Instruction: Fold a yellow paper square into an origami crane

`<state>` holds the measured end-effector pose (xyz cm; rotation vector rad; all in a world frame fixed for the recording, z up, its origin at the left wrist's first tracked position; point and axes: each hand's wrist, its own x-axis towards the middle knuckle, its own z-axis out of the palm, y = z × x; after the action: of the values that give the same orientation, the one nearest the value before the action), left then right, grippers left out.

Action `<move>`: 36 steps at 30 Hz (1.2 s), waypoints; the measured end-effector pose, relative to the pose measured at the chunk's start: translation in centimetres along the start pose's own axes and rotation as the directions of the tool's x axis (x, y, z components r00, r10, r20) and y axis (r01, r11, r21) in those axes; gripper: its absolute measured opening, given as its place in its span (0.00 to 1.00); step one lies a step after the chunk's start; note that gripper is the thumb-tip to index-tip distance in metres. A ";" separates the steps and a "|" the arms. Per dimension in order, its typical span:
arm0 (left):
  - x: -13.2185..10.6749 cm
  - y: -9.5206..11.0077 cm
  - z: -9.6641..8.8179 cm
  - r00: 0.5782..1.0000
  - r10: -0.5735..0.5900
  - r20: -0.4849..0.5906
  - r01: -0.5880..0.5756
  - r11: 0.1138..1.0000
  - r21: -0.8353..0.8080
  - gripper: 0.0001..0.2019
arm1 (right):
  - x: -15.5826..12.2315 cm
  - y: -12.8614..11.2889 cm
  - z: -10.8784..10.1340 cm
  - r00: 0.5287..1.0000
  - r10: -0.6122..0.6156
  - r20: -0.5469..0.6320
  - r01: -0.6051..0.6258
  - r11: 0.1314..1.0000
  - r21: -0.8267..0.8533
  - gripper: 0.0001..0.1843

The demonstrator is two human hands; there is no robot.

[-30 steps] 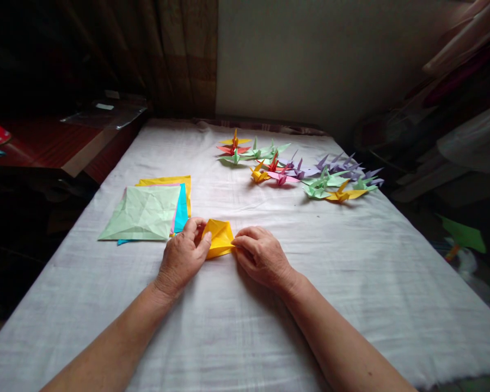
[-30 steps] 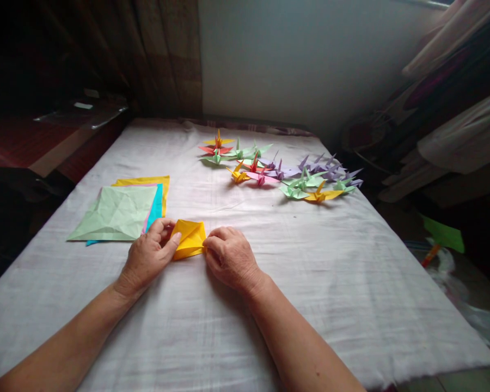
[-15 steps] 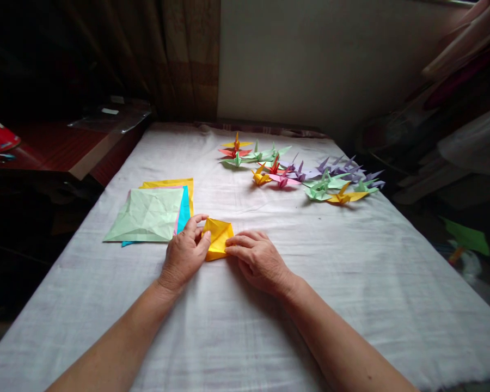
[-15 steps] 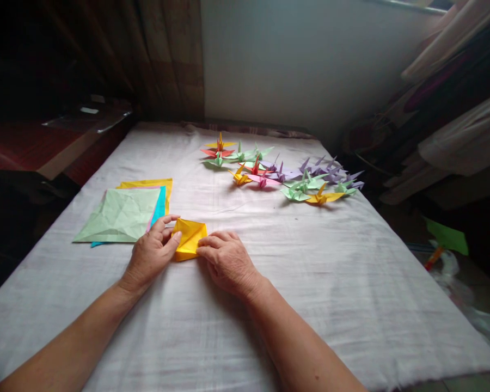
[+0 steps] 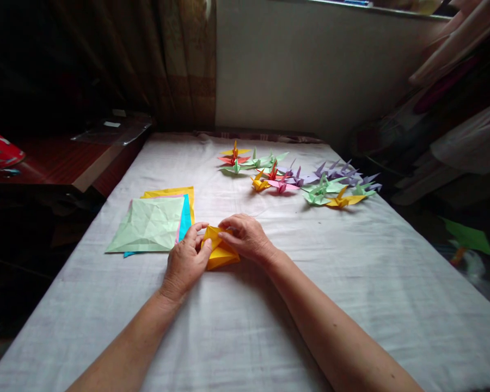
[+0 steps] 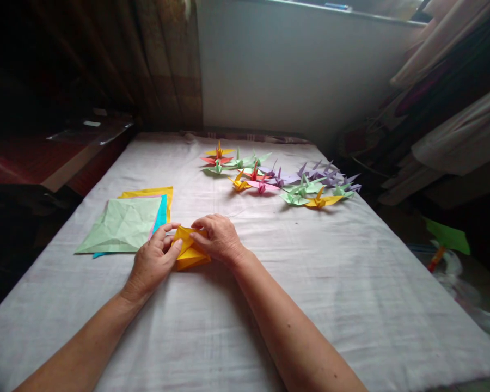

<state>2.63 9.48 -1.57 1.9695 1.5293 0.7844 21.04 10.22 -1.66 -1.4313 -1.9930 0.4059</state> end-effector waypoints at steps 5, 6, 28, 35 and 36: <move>0.3 -0.2 0.1 0.999 -0.026 0.025 0.028 0.997 -0.073 0.18 | -0.3 0.4 0.8 0.998 0.036 -0.048 -0.031 0.995 0.099 0.02; 0.3 -0.3 0.2 0.999 -0.032 0.025 0.034 0.995 -0.096 0.18 | -0.4 0.4 0.9 0.998 0.044 -0.053 -0.038 0.993 0.115 0.03; 0.3 -0.3 -0.1 0.999 -0.028 -0.028 0.026 0.998 -0.059 0.13 | -0.1 0.3 0.0 0.997 0.077 0.015 -0.076 0.995 -0.061 0.06; 0.6 -0.7 0.2 0.999 -0.045 0.018 0.047 0.986 -0.157 0.14 | -0.3 0.2 0.5 0.996 0.080 -0.025 -0.083 0.986 -0.147 0.08; 0.7 -0.8 0.2 0.998 -0.062 0.006 0.062 0.983 -0.170 0.13 | -0.3 0.3 0.5 0.997 0.069 -0.028 -0.072 0.988 -0.138 0.07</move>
<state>2.35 10.33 -2.14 1.7894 1.4647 0.8578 20.96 10.13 -2.29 -1.5894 -1.9898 0.2841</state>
